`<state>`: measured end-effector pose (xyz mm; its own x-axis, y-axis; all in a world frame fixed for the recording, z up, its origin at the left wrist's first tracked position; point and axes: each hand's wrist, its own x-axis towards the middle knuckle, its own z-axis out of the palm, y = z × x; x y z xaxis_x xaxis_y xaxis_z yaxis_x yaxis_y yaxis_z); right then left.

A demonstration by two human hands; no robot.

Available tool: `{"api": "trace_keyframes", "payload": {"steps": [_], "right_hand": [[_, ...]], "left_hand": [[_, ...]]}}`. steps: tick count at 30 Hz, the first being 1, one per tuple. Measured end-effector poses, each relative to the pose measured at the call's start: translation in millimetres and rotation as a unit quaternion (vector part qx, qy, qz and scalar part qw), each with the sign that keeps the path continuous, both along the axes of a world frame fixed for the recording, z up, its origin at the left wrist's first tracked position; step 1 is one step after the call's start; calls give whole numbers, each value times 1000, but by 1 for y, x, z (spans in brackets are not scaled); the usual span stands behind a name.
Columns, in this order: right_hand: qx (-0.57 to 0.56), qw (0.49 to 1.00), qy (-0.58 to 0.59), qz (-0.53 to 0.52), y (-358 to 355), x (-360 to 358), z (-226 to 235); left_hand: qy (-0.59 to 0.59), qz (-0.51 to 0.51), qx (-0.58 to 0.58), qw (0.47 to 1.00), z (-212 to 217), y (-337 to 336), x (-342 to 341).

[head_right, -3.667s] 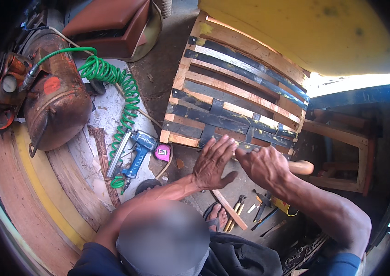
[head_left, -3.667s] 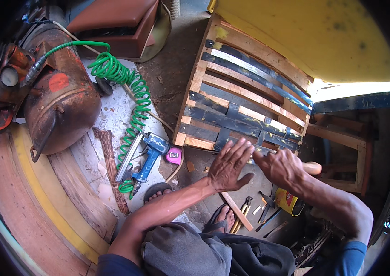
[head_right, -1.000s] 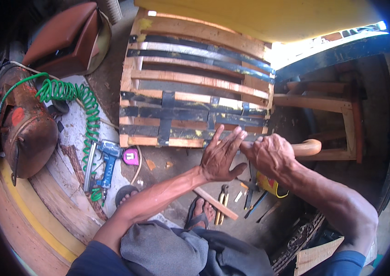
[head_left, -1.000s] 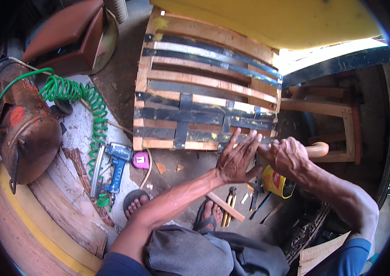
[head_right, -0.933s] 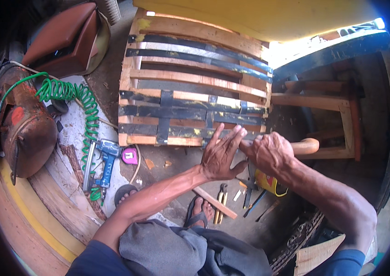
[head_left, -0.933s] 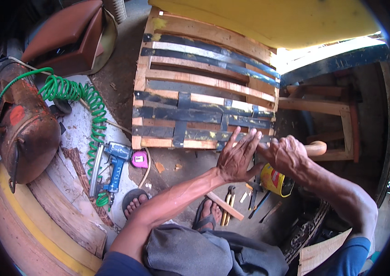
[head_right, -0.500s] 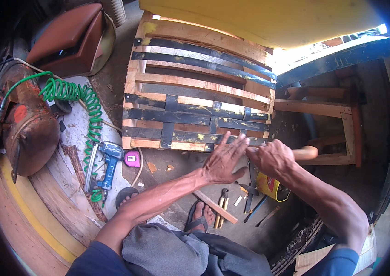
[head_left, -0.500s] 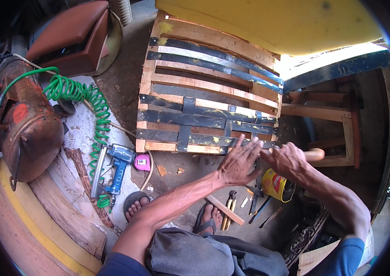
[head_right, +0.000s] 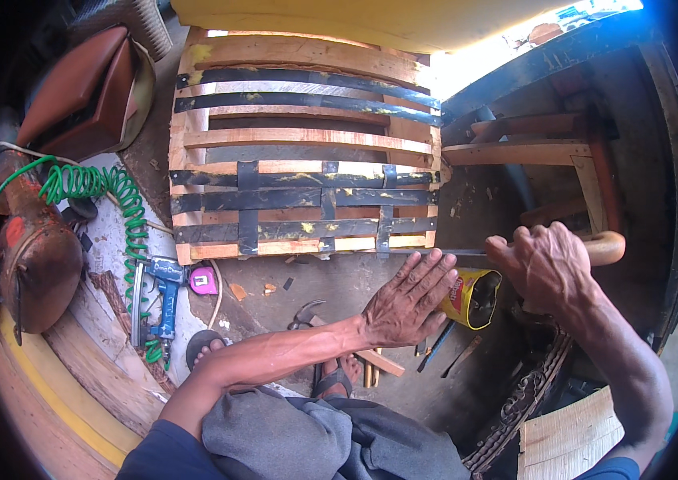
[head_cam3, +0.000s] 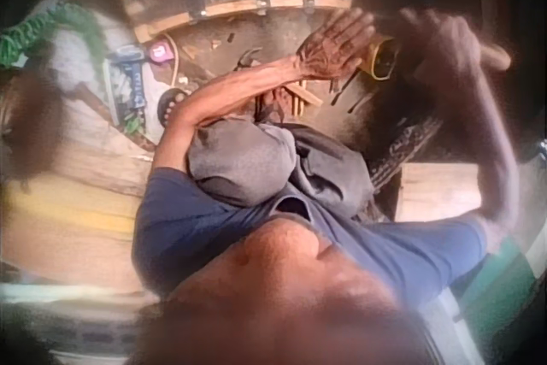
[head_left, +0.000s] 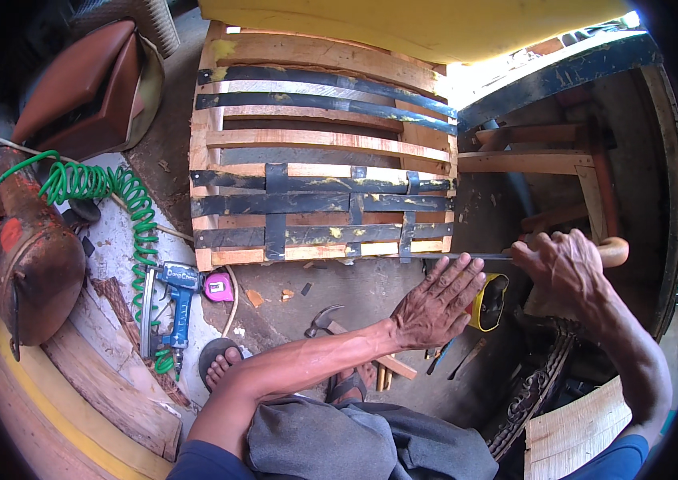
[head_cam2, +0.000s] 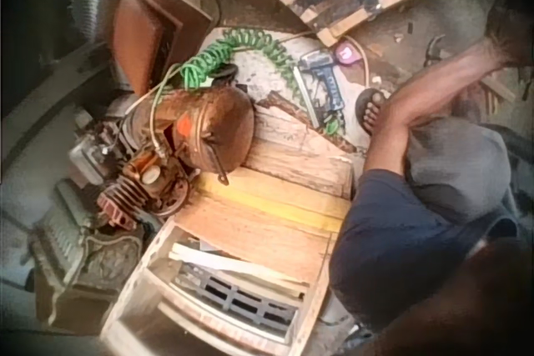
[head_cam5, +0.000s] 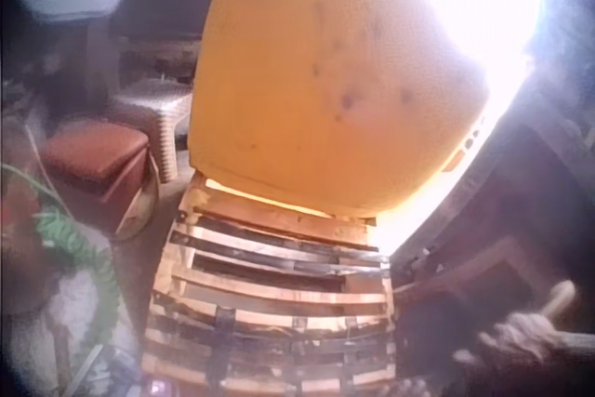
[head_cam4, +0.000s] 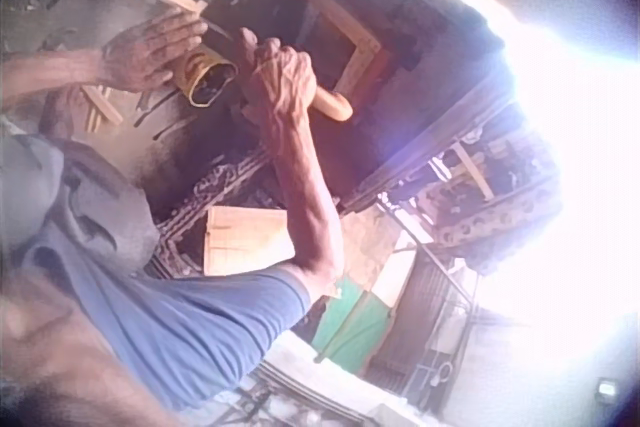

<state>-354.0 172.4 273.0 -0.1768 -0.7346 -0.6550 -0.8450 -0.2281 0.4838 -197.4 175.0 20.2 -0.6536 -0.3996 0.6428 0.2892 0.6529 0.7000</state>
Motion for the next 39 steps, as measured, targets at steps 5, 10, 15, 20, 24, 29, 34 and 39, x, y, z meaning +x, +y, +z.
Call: {"api": "trace_keyframes", "payload": {"steps": [5,10,15,20,24,29,34,39], "right_hand": [[32,998,26,-42,0,5,-9],[41,999,-21,-5,-2,-4,-76],[30,998,-54,4,3,-19,-94],[79,997,14,15,-1,-12,-35],[106,993,41,-2,-2,-19,-36],[39,998,-41,-1,9,-37,-101],[120,992,-10,-39,4,-34,-84],[111,993,20,-23,-3,-32,-38]], "left_hand": [[3,-28,73,997,7,11,-9],[-67,-32,110,991,-36,10,-2],[-98,-43,72,992,-48,6,0],[-51,-61,57,995,-21,8,-10],[-57,-72,69,993,-7,6,-16],[-139,-97,45,984,-45,0,-5],[-97,-51,49,993,-30,10,-6],[-85,-91,38,991,-12,1,-19]]}}
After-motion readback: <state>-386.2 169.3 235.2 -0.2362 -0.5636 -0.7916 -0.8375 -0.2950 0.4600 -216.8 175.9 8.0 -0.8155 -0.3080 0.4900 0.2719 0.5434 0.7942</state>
